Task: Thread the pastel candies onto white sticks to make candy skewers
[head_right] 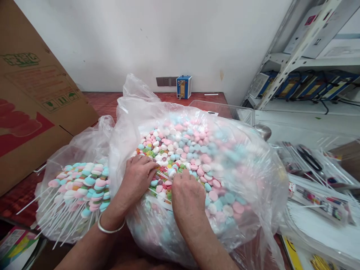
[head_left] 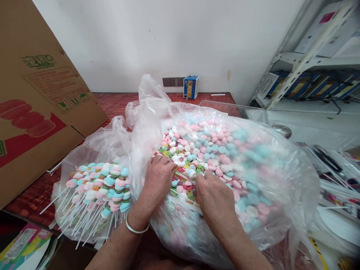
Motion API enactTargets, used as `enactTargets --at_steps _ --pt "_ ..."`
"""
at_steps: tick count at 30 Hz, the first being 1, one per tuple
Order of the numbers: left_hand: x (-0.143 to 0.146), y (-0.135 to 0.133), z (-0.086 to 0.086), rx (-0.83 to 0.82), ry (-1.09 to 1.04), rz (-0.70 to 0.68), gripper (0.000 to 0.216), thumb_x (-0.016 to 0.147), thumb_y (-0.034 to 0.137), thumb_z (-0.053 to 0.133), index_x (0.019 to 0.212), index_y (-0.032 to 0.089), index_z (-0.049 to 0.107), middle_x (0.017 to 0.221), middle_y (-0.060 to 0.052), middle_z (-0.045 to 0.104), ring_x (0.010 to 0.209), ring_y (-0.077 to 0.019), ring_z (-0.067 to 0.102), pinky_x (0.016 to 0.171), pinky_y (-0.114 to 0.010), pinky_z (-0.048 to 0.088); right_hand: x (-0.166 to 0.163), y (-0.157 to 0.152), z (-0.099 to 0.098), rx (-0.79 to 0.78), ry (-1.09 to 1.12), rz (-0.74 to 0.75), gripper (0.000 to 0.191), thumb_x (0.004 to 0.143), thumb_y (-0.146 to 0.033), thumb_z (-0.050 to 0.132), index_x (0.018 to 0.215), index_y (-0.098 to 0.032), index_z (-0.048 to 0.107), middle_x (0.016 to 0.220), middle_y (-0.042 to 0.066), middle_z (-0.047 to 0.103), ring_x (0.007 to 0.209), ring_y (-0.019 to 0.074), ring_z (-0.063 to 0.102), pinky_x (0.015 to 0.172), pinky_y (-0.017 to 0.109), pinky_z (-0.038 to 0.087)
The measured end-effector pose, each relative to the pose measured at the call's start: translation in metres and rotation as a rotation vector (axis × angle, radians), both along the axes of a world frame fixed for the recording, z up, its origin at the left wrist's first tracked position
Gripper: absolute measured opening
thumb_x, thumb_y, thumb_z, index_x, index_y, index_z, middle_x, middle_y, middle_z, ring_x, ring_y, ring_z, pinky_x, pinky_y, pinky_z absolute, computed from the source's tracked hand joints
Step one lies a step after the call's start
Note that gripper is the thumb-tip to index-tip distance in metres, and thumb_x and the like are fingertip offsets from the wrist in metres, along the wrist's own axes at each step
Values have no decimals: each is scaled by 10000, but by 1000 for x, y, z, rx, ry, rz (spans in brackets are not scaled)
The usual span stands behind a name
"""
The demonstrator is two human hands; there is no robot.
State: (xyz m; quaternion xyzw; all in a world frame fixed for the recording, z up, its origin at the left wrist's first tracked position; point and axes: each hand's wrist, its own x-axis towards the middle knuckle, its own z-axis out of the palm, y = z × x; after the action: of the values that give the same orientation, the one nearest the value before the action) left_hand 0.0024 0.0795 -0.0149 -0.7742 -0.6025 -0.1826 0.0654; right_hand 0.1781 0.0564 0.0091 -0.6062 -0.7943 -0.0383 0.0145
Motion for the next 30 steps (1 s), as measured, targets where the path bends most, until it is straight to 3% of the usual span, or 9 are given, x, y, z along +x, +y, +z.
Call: enactTargets --at_steps 15,25,30 --pt "-3 -2 -1 60 -273 115 81 884 161 611 910 190 682 937 -70 738 933 -258 650 866 -402 455 -3 2 10 42 -48 50 172 862 -42 586 811 -179 677 826 89 670 752 236 682 541 289 370" --pt "-43 -23 -1 70 -471 278 114 897 215 586 955 183 679 924 -60 711 857 -218 659 800 -346 493 -10 -10 16 85 -4 178 185 825 -45 609 736 -203 643 754 65 655 668 212 640 513 298 339" --pt "-47 -27 -1 42 -532 278 134 899 227 588 982 181 683 933 -53 715 863 -205 662 799 -330 494 -21 -4 10 96 -8 175 191 821 -19 598 791 -194 668 781 71 662 698 216 653 505 291 326"
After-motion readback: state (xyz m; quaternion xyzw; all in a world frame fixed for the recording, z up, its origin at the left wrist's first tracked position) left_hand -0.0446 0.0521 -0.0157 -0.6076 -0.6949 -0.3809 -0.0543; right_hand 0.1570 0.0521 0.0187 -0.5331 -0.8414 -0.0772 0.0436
